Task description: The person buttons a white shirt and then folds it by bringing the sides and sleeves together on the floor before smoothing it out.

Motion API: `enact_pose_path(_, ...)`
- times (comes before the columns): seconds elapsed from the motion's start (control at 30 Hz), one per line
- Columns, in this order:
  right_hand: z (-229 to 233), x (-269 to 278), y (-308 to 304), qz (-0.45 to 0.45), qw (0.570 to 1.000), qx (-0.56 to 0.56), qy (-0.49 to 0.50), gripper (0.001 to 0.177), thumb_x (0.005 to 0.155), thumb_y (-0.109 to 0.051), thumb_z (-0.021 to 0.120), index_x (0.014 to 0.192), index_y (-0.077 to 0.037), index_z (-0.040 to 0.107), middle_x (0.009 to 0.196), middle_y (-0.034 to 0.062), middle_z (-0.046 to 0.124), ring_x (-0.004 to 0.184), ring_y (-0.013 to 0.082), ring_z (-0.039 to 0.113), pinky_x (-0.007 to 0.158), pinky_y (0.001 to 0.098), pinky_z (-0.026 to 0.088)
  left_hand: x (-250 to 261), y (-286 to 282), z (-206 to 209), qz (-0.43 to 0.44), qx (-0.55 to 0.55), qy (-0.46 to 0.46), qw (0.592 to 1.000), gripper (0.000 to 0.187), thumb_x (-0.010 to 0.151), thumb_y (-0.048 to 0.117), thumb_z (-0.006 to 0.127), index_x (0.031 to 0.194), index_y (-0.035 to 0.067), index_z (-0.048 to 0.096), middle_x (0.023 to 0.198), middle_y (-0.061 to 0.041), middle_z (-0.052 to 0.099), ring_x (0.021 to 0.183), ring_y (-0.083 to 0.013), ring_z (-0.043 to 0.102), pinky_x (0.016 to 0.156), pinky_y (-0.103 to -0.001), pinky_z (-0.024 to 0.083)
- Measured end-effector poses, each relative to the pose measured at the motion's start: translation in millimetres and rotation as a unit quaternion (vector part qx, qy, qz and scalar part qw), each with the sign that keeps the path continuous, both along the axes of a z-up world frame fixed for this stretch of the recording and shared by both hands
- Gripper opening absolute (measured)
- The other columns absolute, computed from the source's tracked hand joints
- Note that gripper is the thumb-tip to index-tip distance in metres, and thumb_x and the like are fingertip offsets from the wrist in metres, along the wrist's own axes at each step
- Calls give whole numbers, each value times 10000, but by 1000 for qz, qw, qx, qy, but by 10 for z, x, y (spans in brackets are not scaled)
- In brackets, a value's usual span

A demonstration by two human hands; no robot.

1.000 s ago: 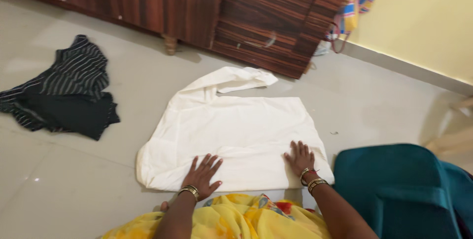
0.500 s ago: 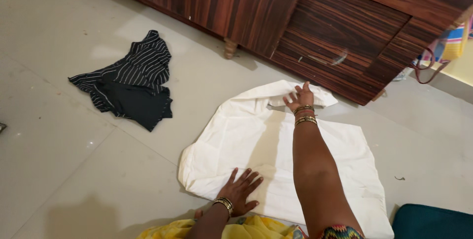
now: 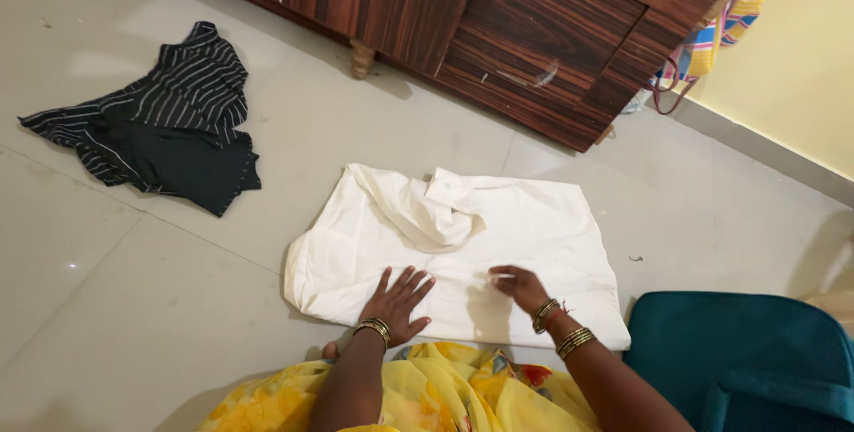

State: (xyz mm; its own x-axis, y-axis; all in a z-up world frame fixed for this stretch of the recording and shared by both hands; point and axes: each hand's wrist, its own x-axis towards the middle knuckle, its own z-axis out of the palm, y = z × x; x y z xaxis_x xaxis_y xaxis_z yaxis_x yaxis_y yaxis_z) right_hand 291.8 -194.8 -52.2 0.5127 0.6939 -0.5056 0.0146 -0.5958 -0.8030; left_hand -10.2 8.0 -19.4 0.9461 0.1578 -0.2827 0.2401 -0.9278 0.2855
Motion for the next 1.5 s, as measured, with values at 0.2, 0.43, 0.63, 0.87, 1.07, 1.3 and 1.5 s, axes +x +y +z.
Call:
enact_pose_path(0.2, 534, 20, 687, -69, 964, 42, -252, 255, 899, -211, 762, 1108, -66, 750, 1041, 75, 755, 902, 168, 712, 809, 319, 582, -9, 0, 45, 2, -11, 9, 1000, 799, 987, 617, 340, 1631, 238, 58, 1712, -6, 57, 1571, -249, -26, 1229, -570, -73)
enact_pose_path(0.43, 284, 13, 1967, 130, 845, -199, -479, 649, 759, -282, 789, 1351, -106, 592, 1260, 148, 658, 1162, 352, 611, 929, 527, 497, -7, -2, 35, 4, -10, 1, 1000, 799, 983, 620, 341, 1635, 248, 67, 1711, -12, 81, 1572, -252, -21, 1225, -577, -77)
enact_pose_path(0.63, 493, 810, 2097, -200, 942, 136, -232, 219, 922, -137, 733, 1136, -99, 710, 1039, 114, 744, 958, 271, 733, 819, 441, 583, -2, 9, 12, 1, -13, 3, 1000, 798, 980, 636, 312, 1628, 257, 45, 1708, 0, 42, 1566, -245, -35, 1225, -561, -81)
enact_pose_path(0.87, 2468, 160, 1586, -255, 817, 485, 181, 331, 998, -113, 550, 1329, -105, 542, 1297, 75, 655, 1203, 272, 659, 1026, 494, 581, 25, -7, -36, 17, -16, -4, 1000, 799, 973, 638, 348, 1625, 248, 99, 1701, 10, 46, 1559, -232, -11, 1228, -555, -57)
enact_pose_path(1.07, 2927, -5, 1882, -245, 771, 544, 222, 235, 1040, -111, 544, 1238, 13, 519, 1278, 180, 638, 1239, 358, 632, 1114, 574, 455, 922, 271, -641, 203, -112, -130, 964, 447, 1037, 574, 544, 1043, 195, 781, 1103, -50, 765, 1130, -255, 687, 1069, -424, 524)
enact_pose_path(1.3, 2923, -240, 1460, -176, 745, 597, 241, 310, 1010, -81, 639, 1289, -89, 506, 1351, 116, 622, 1307, 310, 598, 1174, 597, 430, 2116, 1650, -1155, 422, -815, -252, 308, 487, 976, 408, 579, 1382, 140, 562, 1351, -146, 643, 1164, -364, 674, 975, -536, 523)
enact_pose_path(1.5, 2161, -181, 309, -256, 859, 404, 184, 536, 889, -142, 618, 1410, -140, 495, 1309, 41, 666, 1275, 260, 575, 1146, 557, 360, 1851, 1890, -1016, 378, -862, -316, 120, 1168, 664, 946, 314, 1464, 105, 446, 1484, -180, 491, 1336, -415, 452, 1057, -624, 354)
